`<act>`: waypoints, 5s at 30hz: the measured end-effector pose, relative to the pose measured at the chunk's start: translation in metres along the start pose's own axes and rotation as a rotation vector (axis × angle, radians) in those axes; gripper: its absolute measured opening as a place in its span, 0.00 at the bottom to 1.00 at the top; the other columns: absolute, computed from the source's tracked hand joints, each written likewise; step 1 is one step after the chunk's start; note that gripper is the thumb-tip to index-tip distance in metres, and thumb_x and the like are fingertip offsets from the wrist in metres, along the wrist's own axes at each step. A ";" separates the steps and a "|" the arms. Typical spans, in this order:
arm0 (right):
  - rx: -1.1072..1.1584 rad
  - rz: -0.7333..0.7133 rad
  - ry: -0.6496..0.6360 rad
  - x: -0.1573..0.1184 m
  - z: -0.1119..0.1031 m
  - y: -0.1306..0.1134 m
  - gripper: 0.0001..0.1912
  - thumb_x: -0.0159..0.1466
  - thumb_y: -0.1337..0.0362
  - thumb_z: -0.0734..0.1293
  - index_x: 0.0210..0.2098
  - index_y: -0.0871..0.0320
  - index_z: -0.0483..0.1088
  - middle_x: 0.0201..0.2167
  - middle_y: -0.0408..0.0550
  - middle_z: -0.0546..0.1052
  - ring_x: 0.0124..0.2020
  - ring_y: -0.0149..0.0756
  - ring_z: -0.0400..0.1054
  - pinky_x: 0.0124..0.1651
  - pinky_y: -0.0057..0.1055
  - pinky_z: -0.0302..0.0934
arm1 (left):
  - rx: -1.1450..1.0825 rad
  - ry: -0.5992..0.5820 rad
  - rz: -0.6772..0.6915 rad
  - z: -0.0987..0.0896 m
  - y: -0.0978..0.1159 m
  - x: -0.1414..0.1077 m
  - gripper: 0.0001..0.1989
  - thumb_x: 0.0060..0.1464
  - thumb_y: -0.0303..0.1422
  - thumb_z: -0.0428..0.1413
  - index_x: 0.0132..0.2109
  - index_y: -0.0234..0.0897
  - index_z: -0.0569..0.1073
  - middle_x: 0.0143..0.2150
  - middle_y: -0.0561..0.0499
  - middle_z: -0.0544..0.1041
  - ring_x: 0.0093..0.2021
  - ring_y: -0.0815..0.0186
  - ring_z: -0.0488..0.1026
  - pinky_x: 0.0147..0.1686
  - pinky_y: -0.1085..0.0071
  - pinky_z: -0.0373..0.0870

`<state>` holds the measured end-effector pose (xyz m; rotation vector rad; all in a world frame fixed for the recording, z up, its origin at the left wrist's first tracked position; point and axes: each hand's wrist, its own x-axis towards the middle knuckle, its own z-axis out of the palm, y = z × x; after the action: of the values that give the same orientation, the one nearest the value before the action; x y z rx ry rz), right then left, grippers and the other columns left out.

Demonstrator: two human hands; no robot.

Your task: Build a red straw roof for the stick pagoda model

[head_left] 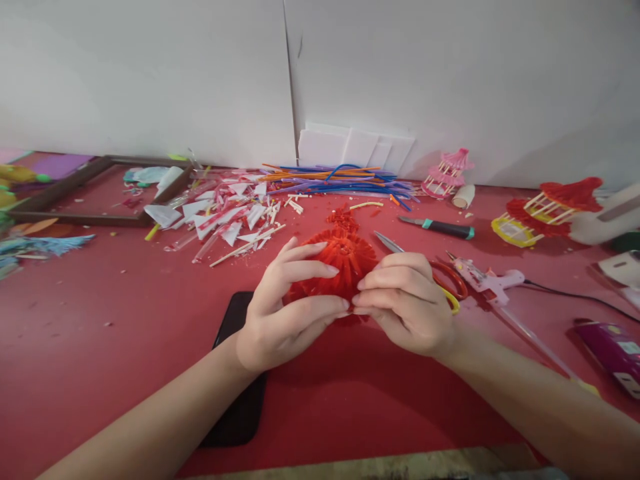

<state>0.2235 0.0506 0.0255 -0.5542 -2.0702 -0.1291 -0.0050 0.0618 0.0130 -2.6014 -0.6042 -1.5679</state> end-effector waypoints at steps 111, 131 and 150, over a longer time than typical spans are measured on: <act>-0.062 -0.038 -0.028 0.000 -0.005 0.006 0.06 0.67 0.70 0.70 0.42 0.55 0.76 0.39 0.45 0.80 0.43 0.37 0.73 0.48 0.37 0.71 | 0.057 0.017 -0.079 0.005 0.002 0.000 0.02 0.65 0.33 0.58 0.44 0.44 0.74 0.54 0.46 0.75 0.64 0.55 0.71 0.74 0.43 0.49; -0.053 0.036 0.004 0.006 -0.002 0.001 0.03 0.68 0.68 0.69 0.40 0.55 0.76 0.38 0.47 0.80 0.42 0.38 0.72 0.48 0.40 0.70 | 0.032 0.027 -0.053 0.006 0.001 -0.001 0.06 0.61 0.30 0.62 0.46 0.40 0.75 0.50 0.45 0.76 0.59 0.55 0.74 0.63 0.50 0.71; -0.067 0.004 0.015 0.007 -0.002 -0.001 0.05 0.67 0.71 0.69 0.41 0.57 0.76 0.38 0.48 0.80 0.43 0.37 0.71 0.48 0.39 0.71 | 0.012 0.023 -0.031 0.006 0.000 -0.001 0.07 0.60 0.25 0.63 0.45 0.38 0.78 0.53 0.44 0.74 0.60 0.56 0.73 0.65 0.51 0.69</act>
<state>0.2217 0.0516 0.0321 -0.5958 -2.0558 -0.2004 -0.0002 0.0627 0.0094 -2.5737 -0.6525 -1.5962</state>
